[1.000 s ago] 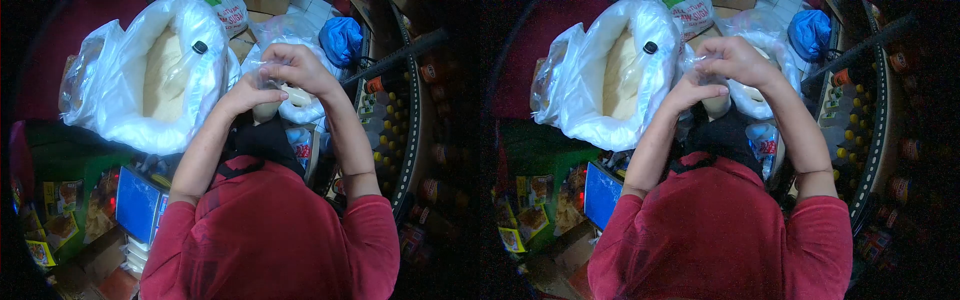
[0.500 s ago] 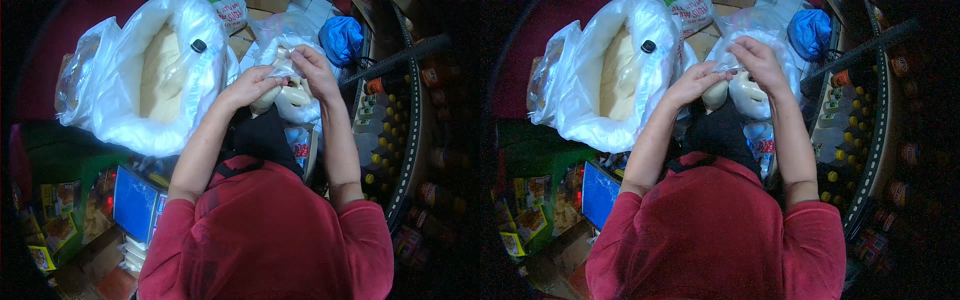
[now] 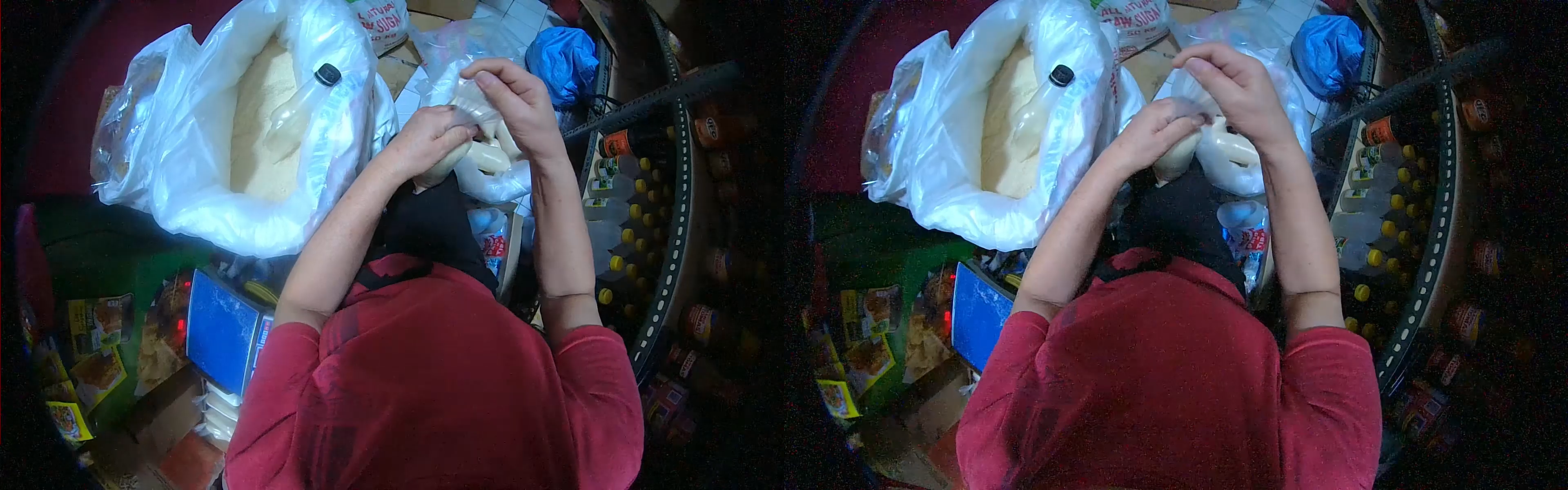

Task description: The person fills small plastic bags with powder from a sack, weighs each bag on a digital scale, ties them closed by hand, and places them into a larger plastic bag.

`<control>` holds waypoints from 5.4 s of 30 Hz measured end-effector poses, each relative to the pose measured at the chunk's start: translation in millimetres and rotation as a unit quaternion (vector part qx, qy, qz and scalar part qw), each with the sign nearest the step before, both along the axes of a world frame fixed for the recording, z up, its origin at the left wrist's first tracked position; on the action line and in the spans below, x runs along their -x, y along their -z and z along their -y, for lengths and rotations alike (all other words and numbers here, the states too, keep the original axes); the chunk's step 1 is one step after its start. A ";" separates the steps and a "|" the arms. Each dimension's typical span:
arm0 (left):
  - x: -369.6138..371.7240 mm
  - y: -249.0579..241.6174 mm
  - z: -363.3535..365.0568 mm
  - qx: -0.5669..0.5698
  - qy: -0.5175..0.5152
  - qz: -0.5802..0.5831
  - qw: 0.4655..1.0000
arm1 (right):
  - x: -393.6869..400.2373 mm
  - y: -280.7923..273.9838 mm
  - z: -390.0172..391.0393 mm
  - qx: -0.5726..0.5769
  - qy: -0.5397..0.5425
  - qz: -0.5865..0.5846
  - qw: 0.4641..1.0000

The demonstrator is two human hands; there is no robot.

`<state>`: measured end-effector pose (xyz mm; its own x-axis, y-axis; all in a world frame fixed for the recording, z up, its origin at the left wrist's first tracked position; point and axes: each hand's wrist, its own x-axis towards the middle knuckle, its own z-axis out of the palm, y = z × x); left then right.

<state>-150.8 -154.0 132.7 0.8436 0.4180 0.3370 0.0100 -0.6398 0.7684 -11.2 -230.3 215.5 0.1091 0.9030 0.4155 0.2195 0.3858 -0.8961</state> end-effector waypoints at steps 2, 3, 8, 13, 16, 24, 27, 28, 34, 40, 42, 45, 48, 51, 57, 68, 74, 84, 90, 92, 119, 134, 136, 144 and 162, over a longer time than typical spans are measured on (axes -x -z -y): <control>-0.2 -3.9 2.6 0.114 0.059 0.061 0.990 | 0.2 -0.2 0.4 -0.034 0.019 0.019 0.999; -2.3 -5.6 4.9 0.115 0.061 0.061 0.990 | 1.7 -0.8 1.6 -0.033 0.021 0.019 0.999; 3.6 -26.8 11.2 0.196 0.031 0.028 0.980 | 15.9 -18.1 5.3 -0.018 0.042 0.163 0.986; 17.7 -3.6 0.1 0.258 0.024 0.029 0.965 | -23.4 59.2 -3.3 0.062 0.128 -0.129 0.981; 18.5 2.2 -2.7 0.155 -0.017 0.025 0.987 | -13.7 65.0 -3.7 0.050 0.140 -0.287 0.946; 1.3 -2.4 -7.8 0.068 -0.088 0.036 0.993 | 9.4 2.0 -5.6 0.025 0.028 -0.093 0.995; 13.2 -8.9 -2.3 0.153 0.005 0.109 0.982 | -19.4 48.4 -13.2 0.048 0.076 -0.235 0.968; 15.2 -7.1 -0.1 0.154 0.005 0.109 0.982 | -19.3 51.9 -14.0 0.068 0.095 -0.312 0.943; 11.2 13.5 6.3 -0.009 -0.095 0.110 0.989 | -4.5 30.7 -19.4 0.053 0.047 -0.319 0.945; -0.6 13.0 5.6 -0.152 -0.211 0.128 0.957 | 3.1 24.8 -32.2 0.032 0.007 -0.338 0.940; 0.6 12.1 -0.9 -0.034 -0.111 0.066 0.991 | -4.4 21.1 -32.4 0.030 0.025 -0.349 0.936; 8.3 -3.3 5.9 0.258 -0.010 0.109 0.960 | -16.5 17.7 -27.2 0.045 0.005 -0.252 0.967; 23.1 -40.2 11.3 0.434 0.027 0.164 0.885 | -32.2 20.4 -34.8 0.048 -0.014 -0.340 0.939; 28.4 -46.6 7.2 0.428 0.060 0.156 0.888 | -29.0 13.1 -41.6 0.039 -0.022 -0.354 0.934; 26.7 -61.4 19.8 0.364 0.134 0.145 0.910 | 17.2 -30.9 -63.0 0.049 -0.127 -0.366 0.921; 55.2 -74.6 -20.9 0.500 0.014 0.478 0.722 | 24.0 64.8 38.3 0.123 -0.219 -0.475 0.843; 50.4 -80.4 -3.8 0.406 -0.057 0.458 0.789 | 81.5 78.9 29.4 0.127 -0.001 -0.554 0.823; 27.0 -95.9 29.2 0.209 -0.043 0.351 0.912 | 74.6 100.7 14.4 0.162 0.009 -0.604 0.780; 18.7 -89.9 19.5 0.199 -0.074 0.335 0.918 | 74.2 89.7 16.5 0.171 0.019 -0.548 0.819; 16.3 -80.4 17.2 0.184 -0.093 0.324 0.923 | 63.4 101.2 20.3 0.175 -0.025 -0.529 0.830; 38.2 1.4 12.1 0.367 -0.016 0.089 0.926 | 13.7 -12.3 -4.3 0.027 -0.081 0.141 0.986; 23.1 10.6 -2.8 0.259 0.041 0.054 0.963 | 9.9 2.7 -1.9 0.101 -0.094 0.096 0.986; 23.5 11.3 -2.2 0.248 0.046 0.052 0.966 | 15.2 -4.2 0.0 0.097 -0.105 0.086 0.986; 18.5 -21.6 3.5 0.267 0.080 0.006 0.960 | 4.4 -7.2 5.7 0.065 -0.077 0.077 0.992; 26.3 5.9 34.3 -0.108 -0.142 0.172 0.969 | -4.8 23.5 5.8 0.124 -0.047 -0.460 0.878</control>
<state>-177.1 -188.3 126.8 0.5268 0.5054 0.6834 -0.0232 -0.7952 0.6059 -6.3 -236.1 192.0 0.2161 0.9762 -0.0197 -0.6638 0.1321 -0.7361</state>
